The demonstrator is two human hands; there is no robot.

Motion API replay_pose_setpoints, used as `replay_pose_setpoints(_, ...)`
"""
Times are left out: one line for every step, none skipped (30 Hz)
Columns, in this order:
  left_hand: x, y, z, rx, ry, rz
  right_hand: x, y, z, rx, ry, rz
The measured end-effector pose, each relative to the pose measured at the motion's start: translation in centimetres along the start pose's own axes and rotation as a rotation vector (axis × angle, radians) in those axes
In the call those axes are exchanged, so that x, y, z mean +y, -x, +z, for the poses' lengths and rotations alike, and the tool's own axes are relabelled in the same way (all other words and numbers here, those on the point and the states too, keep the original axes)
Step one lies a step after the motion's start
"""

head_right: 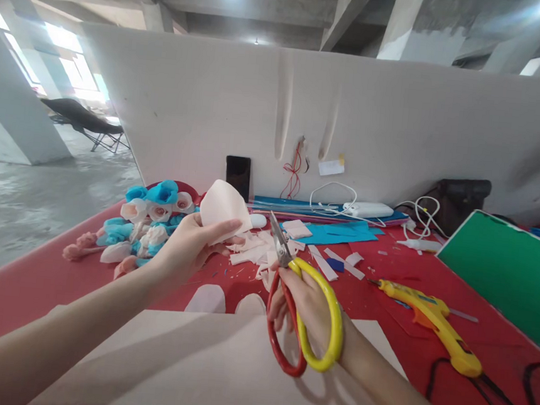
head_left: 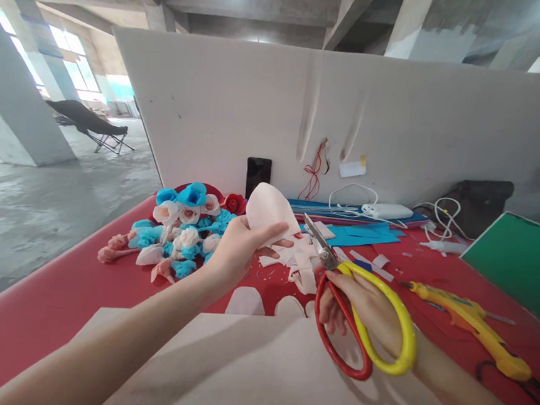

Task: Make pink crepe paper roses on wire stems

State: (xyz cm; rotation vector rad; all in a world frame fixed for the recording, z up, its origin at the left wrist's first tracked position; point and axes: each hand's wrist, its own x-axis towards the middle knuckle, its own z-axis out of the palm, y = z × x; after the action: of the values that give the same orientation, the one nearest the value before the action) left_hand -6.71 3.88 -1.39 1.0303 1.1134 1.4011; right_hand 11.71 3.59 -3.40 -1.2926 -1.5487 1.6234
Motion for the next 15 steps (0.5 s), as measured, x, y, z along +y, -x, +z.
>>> replay_pose_setpoints(-0.1, -0.1, 0.0, 0.004, 0.001, -0.003, 0.1, -0.3, -0.1, -0.040, -0.038, 0.030)
replay_pose_setpoints(-0.1, -0.2, -0.1, 0.008, 0.002, -0.007, 0.1, -0.5, -0.2, -0.082, -0.067, 0.030)
replay_pose_setpoints(-0.2, -0.3, -0.1, 0.012, 0.003, -0.010, 0.2, -0.8, -0.2, -0.123, -0.099, 0.023)
replay_pose_setpoints(-0.3, -0.4, -0.2, 0.014, 0.005, -0.013, 0.2, -1.0, -0.2, -0.155, -0.124, 0.005)
replay_pose_setpoints(-0.4, -0.4, -0.2, 0.015, 0.006, -0.015, 0.3, -1.1, -0.1, -0.178, -0.138, -0.016)
replay_pose_setpoints(-0.4, -0.5, -0.3, 0.014, 0.006, -0.017, 0.5, -1.1, 0.0, -0.193, -0.142, -0.032)
replay_pose_setpoints(-0.5, -0.5, -0.3, 0.012, 0.006, -0.019, 0.6, -1.0, 0.2, -0.194, -0.136, -0.040)
replay_pose_setpoints(-0.5, -0.6, -0.3, 0.010, 0.005, -0.021, 0.8, -0.8, 0.3, -0.187, -0.125, -0.037)
replay_pose_setpoints(-0.5, -0.5, -0.3, 0.008, 0.003, -0.024, 1.0, -0.5, 0.5, -0.176, -0.104, -0.022)
replay_pose_setpoints(-0.5, -0.4, -0.3, 0.006, 0.000, -0.026, 1.2, -0.2, 0.7, -0.142, -0.070, -0.006)
replay_pose_setpoints(-0.5, -0.3, -0.2, 0.003, -0.004, -0.029, 1.3, 0.2, 0.9, -0.097, -0.024, -0.005)
replay_pose_setpoints(-0.4, -0.2, -0.1, -0.001, -0.009, -0.033, 1.4, 0.6, 1.0, -0.055, 0.037, -0.023)
replay_pose_setpoints(-0.3, -0.1, 0.1, -0.006, -0.013, -0.037, 1.4, 1.0, 1.2, -0.014, 0.105, -0.061)
replay_pose_setpoints(-0.3, 0.1, 0.2, -0.011, -0.018, -0.042, 1.3, 1.3, 1.3, 0.022, 0.168, -0.114)
replay_pose_setpoints(-0.2, 0.3, 0.3, -0.017, -0.021, -0.047, 1.3, 1.5, 1.5, 0.053, 0.217, -0.170)
